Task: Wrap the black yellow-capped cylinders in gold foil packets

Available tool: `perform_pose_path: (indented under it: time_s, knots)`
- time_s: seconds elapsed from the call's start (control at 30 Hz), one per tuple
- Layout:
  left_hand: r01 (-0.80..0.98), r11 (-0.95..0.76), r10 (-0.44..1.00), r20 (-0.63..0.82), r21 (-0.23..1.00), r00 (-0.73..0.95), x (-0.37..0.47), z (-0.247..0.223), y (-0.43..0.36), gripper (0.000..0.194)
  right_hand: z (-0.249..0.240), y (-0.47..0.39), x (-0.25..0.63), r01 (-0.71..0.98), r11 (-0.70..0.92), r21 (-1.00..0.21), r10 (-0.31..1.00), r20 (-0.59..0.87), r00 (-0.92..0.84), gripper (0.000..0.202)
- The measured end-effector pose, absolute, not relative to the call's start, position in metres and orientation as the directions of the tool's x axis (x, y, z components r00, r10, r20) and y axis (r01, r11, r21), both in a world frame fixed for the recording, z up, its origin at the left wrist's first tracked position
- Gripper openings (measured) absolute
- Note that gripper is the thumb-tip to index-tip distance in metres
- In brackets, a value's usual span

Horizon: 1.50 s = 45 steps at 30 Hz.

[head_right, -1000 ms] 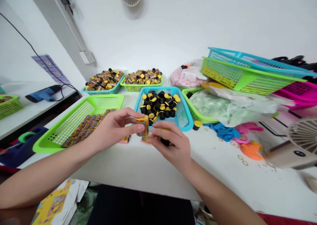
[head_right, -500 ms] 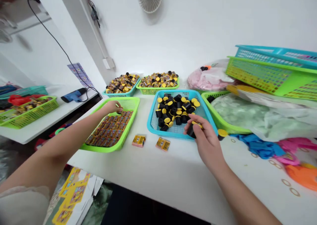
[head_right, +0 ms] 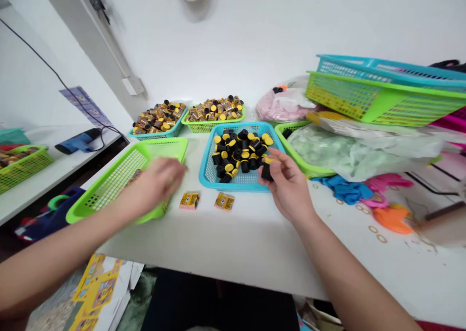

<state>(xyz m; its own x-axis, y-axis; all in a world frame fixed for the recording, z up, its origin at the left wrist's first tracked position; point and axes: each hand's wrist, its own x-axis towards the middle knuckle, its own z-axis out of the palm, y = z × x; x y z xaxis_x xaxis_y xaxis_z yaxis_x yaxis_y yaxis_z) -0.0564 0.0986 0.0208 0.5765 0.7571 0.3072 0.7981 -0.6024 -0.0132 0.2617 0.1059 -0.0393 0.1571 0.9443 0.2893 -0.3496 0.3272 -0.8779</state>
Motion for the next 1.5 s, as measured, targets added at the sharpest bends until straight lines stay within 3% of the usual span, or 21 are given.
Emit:
perform_pose_path:
  time_s: [0.03,0.1,0.23,0.5,0.6,0.77,0.9,1.03,1.1,1.27,1.43,1.5]
  knots:
    - [0.677,-0.736,0.653,0.244,-0.016,0.717,-0.043,0.012,0.078,0.029,-0.039,0.106,0.261,-0.342,0.335,-0.878,0.942,0.3,0.154,0.037]
    - [0.557,-0.825,0.544,0.133,-0.096,0.828,-0.018,-0.01,0.051,0.032,-0.041,0.106,0.258,-0.315,0.337,-0.887,0.941,0.307,0.142,0.033]
    - [0.575,-0.774,0.588,0.037,-0.265,0.808,0.015,-0.05,0.057,0.04,-0.045,0.102,0.249,-0.244,0.339,-0.909,0.94,0.321,0.113,0.028]
    - [0.507,-0.809,0.552,-0.088,-0.297,0.829,0.034,-0.069,0.07,0.048,-0.042,0.09,0.242,-0.157,0.375,-0.914,0.927,0.374,0.036,0.027]
    - [0.503,-0.829,0.539,-0.109,-0.245,0.835,0.035,-0.065,0.068,0.05,-0.045,0.091,0.242,-0.213,0.33,-0.92,0.943,0.333,0.024,0.027]
    - [0.648,-0.761,0.646,-0.121,-0.026,0.753,0.032,-0.056,0.074,0.046,-0.05,0.096,0.243,-0.286,0.27,-0.919,0.959,0.285,-0.009,0.028]
    - [0.709,-0.704,0.703,-0.11,0.033,0.703,0.022,-0.047,0.076,0.049,-0.049,0.097,0.243,-0.265,0.29,-0.92,0.951,0.307,-0.027,0.028]
    - [0.742,-0.648,0.752,-0.011,0.173,0.659,0.013,-0.035,0.075,0.049,-0.049,0.096,0.24,-0.3,0.338,-0.892,0.933,0.359,-0.015,0.03]
    - [0.752,-0.645,0.758,-0.015,0.138,0.653,0.014,-0.031,0.074,0.043,-0.049,0.095,0.239,-0.332,0.348,-0.877,0.93,0.368,0.003,0.031]
    - [0.737,-0.676,0.724,-0.182,0.001,0.665,0.025,-0.033,0.072,0.026,-0.052,0.096,0.239,-0.342,0.328,-0.881,0.938,0.347,0.006,0.03]
    - [0.755,-0.655,0.739,-0.184,0.027,0.648,0.017,-0.031,0.071,0.023,-0.056,0.097,0.24,-0.292,0.338,-0.894,0.935,0.355,-0.005,0.028]
    - [0.761,-0.626,0.762,-0.077,0.168,0.643,0.01,-0.028,0.074,0.024,-0.057,0.096,0.241,-0.264,0.355,-0.897,0.93,0.369,-0.001,0.029]
